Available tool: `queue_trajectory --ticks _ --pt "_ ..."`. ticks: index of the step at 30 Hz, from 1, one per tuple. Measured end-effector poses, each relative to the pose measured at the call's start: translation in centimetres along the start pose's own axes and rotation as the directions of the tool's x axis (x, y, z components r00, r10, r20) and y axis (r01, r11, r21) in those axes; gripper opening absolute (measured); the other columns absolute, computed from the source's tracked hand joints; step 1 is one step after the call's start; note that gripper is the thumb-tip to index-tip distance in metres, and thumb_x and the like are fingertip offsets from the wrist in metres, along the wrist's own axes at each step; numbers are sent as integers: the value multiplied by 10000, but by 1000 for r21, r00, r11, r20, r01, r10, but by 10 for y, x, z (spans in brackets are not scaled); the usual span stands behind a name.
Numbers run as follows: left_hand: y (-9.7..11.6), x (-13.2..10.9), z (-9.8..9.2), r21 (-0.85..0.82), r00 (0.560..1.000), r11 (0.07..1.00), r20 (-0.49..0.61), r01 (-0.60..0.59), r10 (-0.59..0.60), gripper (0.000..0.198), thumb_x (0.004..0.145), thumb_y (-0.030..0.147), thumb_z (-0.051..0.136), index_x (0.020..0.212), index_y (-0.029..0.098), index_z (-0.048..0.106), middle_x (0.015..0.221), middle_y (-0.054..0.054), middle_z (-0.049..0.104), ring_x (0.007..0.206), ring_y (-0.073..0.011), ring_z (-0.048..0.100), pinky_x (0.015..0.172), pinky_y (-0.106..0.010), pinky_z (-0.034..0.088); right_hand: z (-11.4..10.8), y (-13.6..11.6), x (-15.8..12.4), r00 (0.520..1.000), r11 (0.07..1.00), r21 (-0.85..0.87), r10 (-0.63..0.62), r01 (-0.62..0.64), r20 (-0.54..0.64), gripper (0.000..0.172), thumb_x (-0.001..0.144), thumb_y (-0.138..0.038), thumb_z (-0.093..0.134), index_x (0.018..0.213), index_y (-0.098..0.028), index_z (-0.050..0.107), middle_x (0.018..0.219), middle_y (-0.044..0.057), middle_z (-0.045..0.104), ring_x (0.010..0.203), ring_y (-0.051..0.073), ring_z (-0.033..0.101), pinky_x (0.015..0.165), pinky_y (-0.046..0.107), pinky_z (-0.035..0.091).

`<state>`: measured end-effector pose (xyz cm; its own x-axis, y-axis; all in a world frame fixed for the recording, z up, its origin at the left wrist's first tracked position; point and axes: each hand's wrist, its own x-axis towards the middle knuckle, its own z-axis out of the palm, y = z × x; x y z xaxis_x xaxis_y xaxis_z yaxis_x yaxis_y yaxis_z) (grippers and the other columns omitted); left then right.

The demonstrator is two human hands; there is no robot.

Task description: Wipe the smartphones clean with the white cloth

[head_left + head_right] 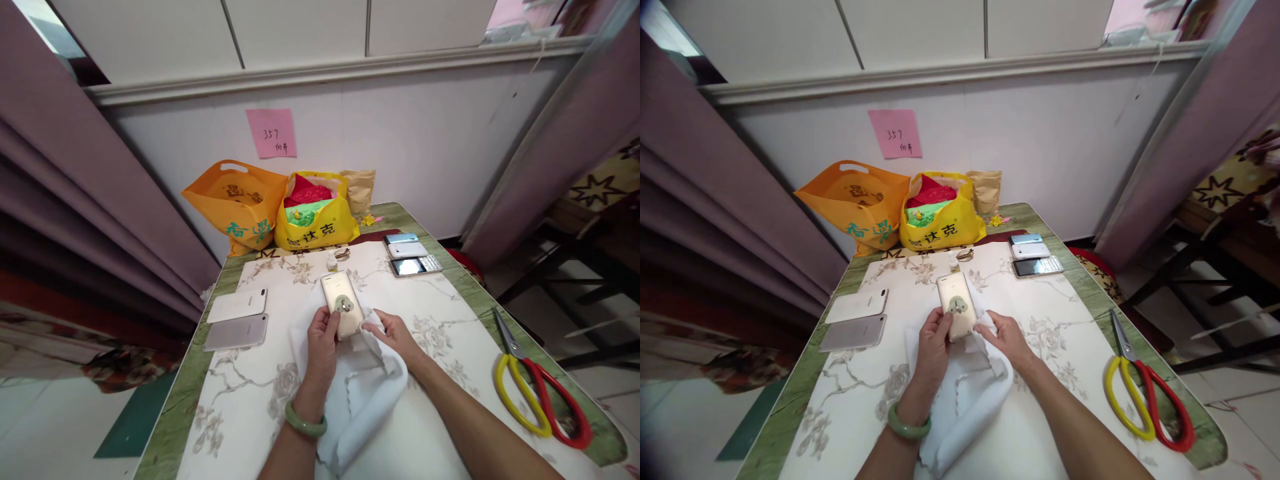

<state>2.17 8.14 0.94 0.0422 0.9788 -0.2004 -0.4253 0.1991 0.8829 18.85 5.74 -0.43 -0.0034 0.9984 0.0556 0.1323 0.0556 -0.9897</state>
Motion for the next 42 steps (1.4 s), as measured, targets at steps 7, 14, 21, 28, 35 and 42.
queue_trajectory --ticks 7,14,21,28,35,42 --pt "3 -1 0 149 965 981 213 124 -154 338 680 418 776 858 157 657 726 -11 664 598 -118 569 553 -215 430 2 1 2 989 980 180 109 -90 -100 423 784 -611 607 756 -189 611 674 -1 609 627 165 531 577 255 444" --pt "8 -5 -4 292 848 950 472 106 -240 290 743 389 737 866 135 671 741 -20 645 618 -107 538 578 -212 391 5 14 5 874 941 335 206 -53 -441 444 821 -626 560 755 -188 583 612 -5 590 553 155 506 520 260 429" --pt "6 -4 -2 246 941 963 287 107 -178 326 712 438 748 791 146 625 673 2 625 571 -102 526 553 -209 389 5 9 7 929 983 182 102 -38 -356 420 760 -586 647 844 -175 641 720 13 661 660 179 566 598 271 469" --pt "3 3 -4 68 995 995 52 77 -80 353 678 447 760 871 172 650 739 4 663 616 -110 569 586 -216 441 6 2 3 998 998 63 19 -15 -59 352 673 -528 738 780 -196 687 677 -10 664 672 192 592 598 266 477" --pt "10 -2 -5 267 938 956 283 124 -201 331 709 446 741 831 144 686 705 -18 666 588 -113 555 560 -212 405 2 7 7 934 916 392 208 -82 -292 402 789 -551 653 919 -170 643 744 30 696 633 187 599 583 284 481" --pt "6 -1 -5 206 984 974 134 91 -120 331 734 470 716 778 151 639 652 13 617 552 -91 527 524 -196 411 5 9 9 924 864 498 247 -74 -292 401 731 -509 731 929 -175 631 773 30 709 638 187 628 587 288 507"
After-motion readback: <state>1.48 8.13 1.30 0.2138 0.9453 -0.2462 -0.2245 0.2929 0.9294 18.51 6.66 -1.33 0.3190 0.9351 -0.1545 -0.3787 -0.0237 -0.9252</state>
